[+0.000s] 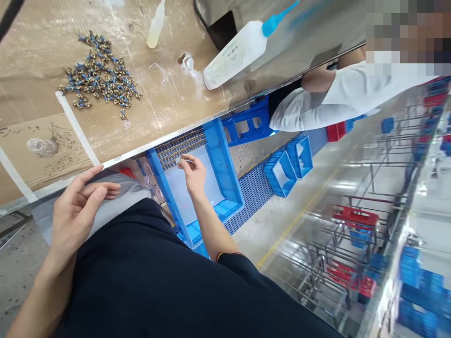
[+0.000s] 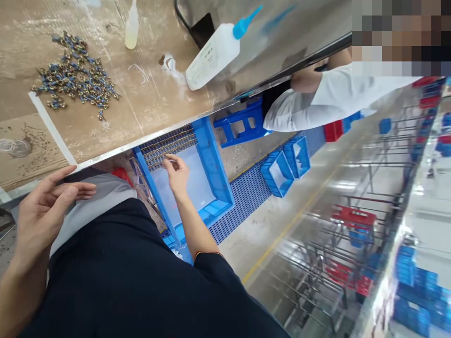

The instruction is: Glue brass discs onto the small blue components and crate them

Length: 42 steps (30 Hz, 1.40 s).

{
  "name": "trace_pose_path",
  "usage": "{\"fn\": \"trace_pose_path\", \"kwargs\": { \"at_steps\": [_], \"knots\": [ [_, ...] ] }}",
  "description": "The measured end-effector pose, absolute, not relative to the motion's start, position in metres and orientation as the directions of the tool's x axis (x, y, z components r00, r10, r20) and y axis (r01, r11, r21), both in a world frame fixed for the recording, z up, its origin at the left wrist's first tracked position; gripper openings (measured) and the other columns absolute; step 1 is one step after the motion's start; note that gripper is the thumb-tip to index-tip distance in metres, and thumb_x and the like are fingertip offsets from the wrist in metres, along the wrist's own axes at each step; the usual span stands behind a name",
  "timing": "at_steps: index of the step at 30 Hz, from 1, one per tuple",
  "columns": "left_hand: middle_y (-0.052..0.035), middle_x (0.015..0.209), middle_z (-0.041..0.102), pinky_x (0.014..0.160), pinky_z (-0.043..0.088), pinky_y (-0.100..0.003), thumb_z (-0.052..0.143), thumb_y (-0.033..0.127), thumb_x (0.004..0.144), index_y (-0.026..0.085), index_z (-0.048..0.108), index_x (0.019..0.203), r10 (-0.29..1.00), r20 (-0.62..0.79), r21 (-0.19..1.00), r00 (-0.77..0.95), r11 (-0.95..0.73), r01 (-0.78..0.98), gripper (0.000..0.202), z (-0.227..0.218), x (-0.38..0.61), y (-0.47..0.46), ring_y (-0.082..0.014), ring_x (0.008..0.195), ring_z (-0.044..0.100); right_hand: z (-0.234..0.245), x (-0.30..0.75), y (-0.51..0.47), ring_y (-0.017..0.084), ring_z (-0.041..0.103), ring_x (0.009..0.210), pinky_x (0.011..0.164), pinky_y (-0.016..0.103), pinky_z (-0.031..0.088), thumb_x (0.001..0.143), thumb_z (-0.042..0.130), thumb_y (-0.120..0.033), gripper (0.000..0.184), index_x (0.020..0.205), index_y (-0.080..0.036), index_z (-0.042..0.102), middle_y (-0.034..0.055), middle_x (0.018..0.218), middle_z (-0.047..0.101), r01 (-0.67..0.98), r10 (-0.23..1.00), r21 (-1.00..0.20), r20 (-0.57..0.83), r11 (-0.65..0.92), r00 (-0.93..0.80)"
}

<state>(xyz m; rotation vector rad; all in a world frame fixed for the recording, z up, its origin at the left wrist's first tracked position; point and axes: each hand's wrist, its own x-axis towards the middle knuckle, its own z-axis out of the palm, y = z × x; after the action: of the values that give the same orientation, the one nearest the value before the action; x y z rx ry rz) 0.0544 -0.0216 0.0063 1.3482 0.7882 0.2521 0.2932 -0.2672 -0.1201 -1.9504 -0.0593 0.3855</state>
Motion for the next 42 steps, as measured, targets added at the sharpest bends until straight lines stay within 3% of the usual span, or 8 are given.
{"fn": "trace_pose_path", "kwargs": {
  "at_steps": [4, 8, 24, 28, 32, 35, 38, 42],
  "knots": [
    [-0.0033, 0.113, 0.090, 0.107, 0.073, -0.056, 0.087, 0.051, 0.106, 0.034, 0.075, 0.157, 0.598, -0.375, 0.927, 0.708, 0.233, 0.294, 0.055, 0.006, 0.051, -0.020, -0.0319, 0.109, 0.086, -0.184, 0.339, -0.310, 0.021, 0.074, 0.079, 0.084, 0.040, 0.068, 0.092, 0.080, -0.054, 0.035, 0.105, -0.021, 0.078, 0.0024, 0.086, 0.079, -0.227, 0.144, -0.807, -0.357, -0.544, 0.923],
    [-0.0043, 0.115, 0.090, 0.106, 0.073, -0.057, 0.088, 0.052, 0.105, 0.032, 0.075, 0.156, 0.583, -0.402, 0.916, 0.707, 0.254, 0.311, 0.056, 0.008, 0.049, -0.021, -0.0329, 0.110, 0.086, -0.219, 0.349, -0.320, 0.018, 0.074, 0.080, 0.082, 0.036, 0.067, 0.105, 0.083, -0.049, 0.032, 0.109, -0.018, 0.077, 0.0005, 0.092, 0.077, -0.267, 0.134, -0.728, -0.441, -0.631, 0.887],
    [-0.0102, 0.113, 0.090, 0.100, 0.073, -0.044, 0.090, 0.051, 0.105, 0.019, 0.072, 0.159, 0.566, -0.426, 0.904, 0.706, 0.294, 0.310, 0.065, 0.006, 0.047, -0.022, -0.0274, 0.106, 0.086, -0.245, 0.356, -0.313, 0.017, 0.076, 0.084, 0.086, 0.037, 0.068, 0.111, 0.082, -0.050, 0.033, 0.111, -0.017, 0.077, 0.0010, 0.099, 0.079, -0.237, 0.165, -0.683, -0.468, -0.691, 0.868],
    [-0.0099, 0.115, 0.090, 0.102, 0.072, -0.043, 0.089, 0.049, 0.107, 0.021, 0.071, 0.160, 0.564, -0.419, 0.907, 0.711, 0.289, 0.305, 0.062, 0.003, 0.043, -0.021, -0.0266, 0.107, 0.086, -0.228, 0.351, -0.311, 0.019, 0.074, 0.077, 0.081, 0.036, 0.064, 0.105, 0.080, -0.055, 0.037, 0.101, -0.018, 0.077, 0.0018, 0.091, 0.080, -0.192, 0.133, -0.723, -0.367, -0.664, 0.921],
    [-0.0107, 0.115, 0.090, 0.102, 0.072, -0.042, 0.087, 0.051, 0.108, 0.021, 0.070, 0.160, 0.553, -0.419, 0.907, 0.720, 0.295, 0.300, 0.063, -0.001, 0.040, -0.019, -0.0258, 0.107, 0.085, -0.187, 0.344, -0.303, 0.021, 0.064, 0.067, 0.079, 0.038, 0.058, 0.107, 0.056, -0.065, 0.044, 0.095, -0.024, 0.067, -0.0036, 0.069, 0.061, -0.076, 0.006, -0.785, -0.101, -0.615, 0.995],
    [-0.0118, 0.115, 0.090, 0.102, 0.072, -0.043, 0.086, 0.053, 0.108, 0.019, 0.071, 0.158, 0.545, -0.418, 0.906, 0.727, 0.307, 0.290, 0.063, -0.003, 0.039, -0.018, -0.0261, 0.106, 0.086, -0.141, 0.339, -0.278, 0.020, 0.061, 0.068, 0.081, 0.039, 0.057, 0.111, 0.047, -0.067, 0.044, 0.102, -0.027, 0.064, -0.0042, 0.073, 0.058, 0.060, -0.010, -0.827, 0.079, -0.559, 0.997],
    [-0.0119, 0.116, 0.090, 0.105, 0.072, -0.043, 0.086, 0.054, 0.108, 0.020, 0.072, 0.157, 0.532, -0.413, 0.906, 0.739, 0.318, 0.278, 0.062, -0.004, 0.037, -0.016, -0.0261, 0.106, 0.087, -0.094, 0.334, -0.230, 0.019, 0.068, 0.075, 0.084, 0.038, 0.060, 0.111, 0.060, -0.065, 0.039, 0.107, -0.027, 0.071, -0.0009, 0.083, 0.068, 0.229, 0.182, -0.859, 0.161, -0.459, 0.970],
    [-0.0111, 0.119, 0.090, 0.106, 0.072, -0.043, 0.085, 0.054, 0.109, 0.023, 0.075, 0.156, 0.563, -0.389, 0.920, 0.729, 0.283, 0.272, 0.057, -0.002, 0.024, -0.012, -0.0266, 0.107, 0.087, -0.054, 0.337, -0.148, 0.020, 0.078, 0.102, 0.097, 0.040, 0.065, 0.113, 0.071, -0.044, 0.021, 0.123, -0.030, 0.082, 0.0025, 0.115, 0.083, 0.527, 0.699, -0.828, 0.264, -0.189, 0.665]
  ]
}}
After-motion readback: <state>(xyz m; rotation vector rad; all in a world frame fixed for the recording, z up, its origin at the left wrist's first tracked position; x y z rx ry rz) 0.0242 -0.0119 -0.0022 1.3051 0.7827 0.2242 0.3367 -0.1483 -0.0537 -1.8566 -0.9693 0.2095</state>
